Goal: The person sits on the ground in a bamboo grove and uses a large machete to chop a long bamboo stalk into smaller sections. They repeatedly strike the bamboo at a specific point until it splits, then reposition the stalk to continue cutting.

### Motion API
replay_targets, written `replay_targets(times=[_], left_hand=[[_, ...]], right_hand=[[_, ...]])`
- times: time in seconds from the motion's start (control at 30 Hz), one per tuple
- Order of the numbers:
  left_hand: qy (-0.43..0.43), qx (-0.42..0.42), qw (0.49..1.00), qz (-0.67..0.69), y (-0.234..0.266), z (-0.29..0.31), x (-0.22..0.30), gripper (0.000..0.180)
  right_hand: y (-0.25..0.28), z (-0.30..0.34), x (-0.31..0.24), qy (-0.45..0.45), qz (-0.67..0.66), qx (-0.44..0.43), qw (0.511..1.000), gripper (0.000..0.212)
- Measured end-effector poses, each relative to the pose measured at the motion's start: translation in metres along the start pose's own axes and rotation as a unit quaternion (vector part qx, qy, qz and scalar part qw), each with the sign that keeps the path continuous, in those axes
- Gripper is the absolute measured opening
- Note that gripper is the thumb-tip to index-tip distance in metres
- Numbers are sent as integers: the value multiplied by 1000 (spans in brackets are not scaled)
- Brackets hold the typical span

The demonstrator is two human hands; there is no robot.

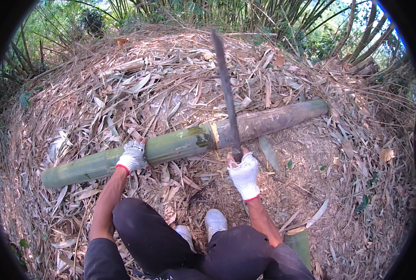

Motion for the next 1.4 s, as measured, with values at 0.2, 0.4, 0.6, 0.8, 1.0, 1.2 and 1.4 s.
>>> replay_targets(times=[0.2, 0.4, 0.6, 0.8, 1.0, 1.2, 1.4], left_hand=[[-7, -76, 996, 46, 41, -1, 12, 109], [-22, -80, 995, 45, 45, -11, 13, 97], [-19, -28, 999, 41, 43, -1, 8, 97], [-30, -21, 998, 44, 41, 0, 8, 98], [-18, -51, 998, 20, 35, -5, 17, 107], [-19, -34, 999, 17, 29, -1, 9, 106], [-19, -26, 999, 24, 19, -1, 8, 111]], right_hand=[[-9, 10, 0, -22, -442, 140, 886, 11], [-73, 68, 126, -149, 124, -128, 973, 30], [-4, 25, 37, -9, -22, 30, 999, 25], [28, -6, -34, 95, -483, 215, 844, 5], [-83, 56, 162, -205, 29, -160, 965, 27], [-29, 48, 82, -326, -321, -195, 868, 12], [37, -12, -34, -52, -424, 96, 899, 17]])
Point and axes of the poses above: each hand's wrist, its own z-axis away from the middle knuckle, its own y-axis out of the back of the hand, x = y × z, the point moved 4 cm from there along -z, towards the middle knuckle, and after that the axes turned 2 degrees about y, right-handed, at the moved point
